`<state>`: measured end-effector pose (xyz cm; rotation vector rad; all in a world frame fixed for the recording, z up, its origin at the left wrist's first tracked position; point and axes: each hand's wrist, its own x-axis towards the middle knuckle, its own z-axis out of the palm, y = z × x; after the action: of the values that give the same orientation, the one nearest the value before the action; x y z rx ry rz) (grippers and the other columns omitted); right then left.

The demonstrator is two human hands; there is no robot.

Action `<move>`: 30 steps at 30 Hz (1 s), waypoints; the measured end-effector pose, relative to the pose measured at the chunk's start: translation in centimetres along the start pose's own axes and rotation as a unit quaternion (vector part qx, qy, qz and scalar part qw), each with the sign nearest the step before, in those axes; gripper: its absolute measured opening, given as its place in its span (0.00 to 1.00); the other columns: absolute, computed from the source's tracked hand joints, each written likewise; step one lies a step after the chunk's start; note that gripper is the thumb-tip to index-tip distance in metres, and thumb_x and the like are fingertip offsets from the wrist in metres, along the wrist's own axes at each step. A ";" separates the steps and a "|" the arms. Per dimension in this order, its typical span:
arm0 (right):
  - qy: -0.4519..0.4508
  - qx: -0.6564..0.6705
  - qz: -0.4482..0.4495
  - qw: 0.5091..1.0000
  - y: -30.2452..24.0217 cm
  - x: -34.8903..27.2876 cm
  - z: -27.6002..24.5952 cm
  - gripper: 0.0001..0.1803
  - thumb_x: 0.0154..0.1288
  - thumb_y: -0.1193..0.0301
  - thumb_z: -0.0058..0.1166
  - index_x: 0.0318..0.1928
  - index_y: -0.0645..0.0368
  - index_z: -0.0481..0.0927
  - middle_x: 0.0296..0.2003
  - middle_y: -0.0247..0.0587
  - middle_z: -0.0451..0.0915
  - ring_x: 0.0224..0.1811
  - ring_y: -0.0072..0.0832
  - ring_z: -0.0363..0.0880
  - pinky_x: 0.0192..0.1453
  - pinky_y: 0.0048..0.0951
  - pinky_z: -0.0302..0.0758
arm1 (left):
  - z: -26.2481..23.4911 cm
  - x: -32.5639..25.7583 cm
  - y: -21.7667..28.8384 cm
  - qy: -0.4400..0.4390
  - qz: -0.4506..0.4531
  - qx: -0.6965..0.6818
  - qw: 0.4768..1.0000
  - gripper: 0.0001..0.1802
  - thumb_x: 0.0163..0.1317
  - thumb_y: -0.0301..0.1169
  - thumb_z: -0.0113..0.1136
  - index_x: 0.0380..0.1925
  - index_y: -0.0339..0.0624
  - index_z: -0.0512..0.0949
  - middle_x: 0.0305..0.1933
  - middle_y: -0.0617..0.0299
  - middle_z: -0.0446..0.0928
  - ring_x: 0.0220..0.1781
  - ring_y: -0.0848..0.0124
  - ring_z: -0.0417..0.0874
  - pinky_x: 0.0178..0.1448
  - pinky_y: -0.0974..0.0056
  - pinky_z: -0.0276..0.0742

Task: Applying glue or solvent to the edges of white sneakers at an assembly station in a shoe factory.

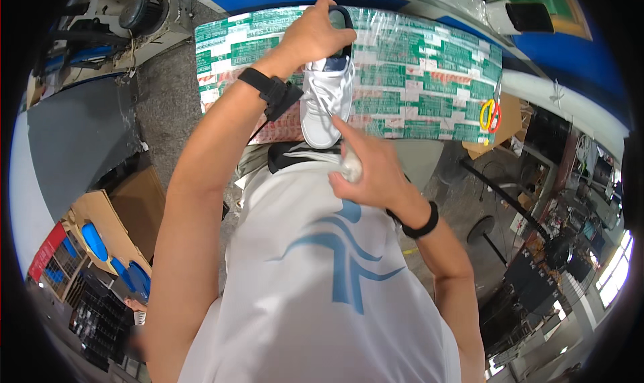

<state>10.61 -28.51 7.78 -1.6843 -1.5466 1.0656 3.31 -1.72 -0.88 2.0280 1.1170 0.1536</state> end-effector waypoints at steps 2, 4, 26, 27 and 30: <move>0.043 -0.078 -0.046 0.995 0.8 2.0 1.6 0.53 0.53 0.56 0.77 0.76 0.72 0.74 0.39 0.51 0.86 0.41 0.48 0.89 0.47 0.46 0.85 | -0.2 0.1 -0.3 0.004 -0.006 -0.037 0.999 0.45 0.61 0.47 0.74 0.74 0.34 0.72 0.57 0.39 0.89 0.56 0.51 0.93 0.63 0.53 0.87; 0.084 -0.159 -0.097 0.979 2.1 4.2 2.9 0.55 0.54 0.52 0.78 0.75 0.75 0.74 0.38 0.51 0.85 0.39 0.48 0.88 0.43 0.47 0.84 | 0.2 0.0 0.0 0.016 -0.001 -0.031 0.999 0.45 0.61 0.46 0.74 0.74 0.35 0.72 0.57 0.39 0.89 0.56 0.51 0.93 0.62 0.53 0.87; 0.131 -0.188 -0.101 0.968 4.0 1.5 0.9 0.58 0.50 0.53 0.80 0.77 0.72 0.72 0.35 0.44 0.83 0.35 0.42 0.84 0.40 0.45 0.80 | -0.6 0.2 0.1 -0.048 -0.025 -0.092 0.994 0.51 0.58 0.49 0.73 0.78 0.33 0.70 0.66 0.37 0.85 0.63 0.47 0.91 0.68 0.52 0.85; 0.111 -0.167 -0.087 0.976 3.9 -0.2 1.1 0.58 0.49 0.54 0.80 0.78 0.70 0.72 0.37 0.47 0.84 0.36 0.44 0.85 0.42 0.45 0.81 | -0.5 0.3 0.1 -0.050 -0.013 -0.077 0.996 0.52 0.58 0.49 0.73 0.79 0.33 0.69 0.65 0.37 0.85 0.64 0.47 0.90 0.69 0.52 0.84; 0.063 -0.150 -0.049 0.985 2.2 -2.1 0.9 0.60 0.49 0.54 0.80 0.80 0.68 0.71 0.41 0.48 0.86 0.40 0.47 0.86 0.47 0.44 0.83 | -0.4 0.0 0.3 -0.042 -0.023 -0.060 0.997 0.51 0.59 0.49 0.73 0.78 0.34 0.70 0.65 0.37 0.85 0.65 0.47 0.90 0.69 0.52 0.84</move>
<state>10.93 -30.92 5.82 -1.8107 -1.7552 0.6869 3.31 -1.56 -0.42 1.8849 1.0748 0.1076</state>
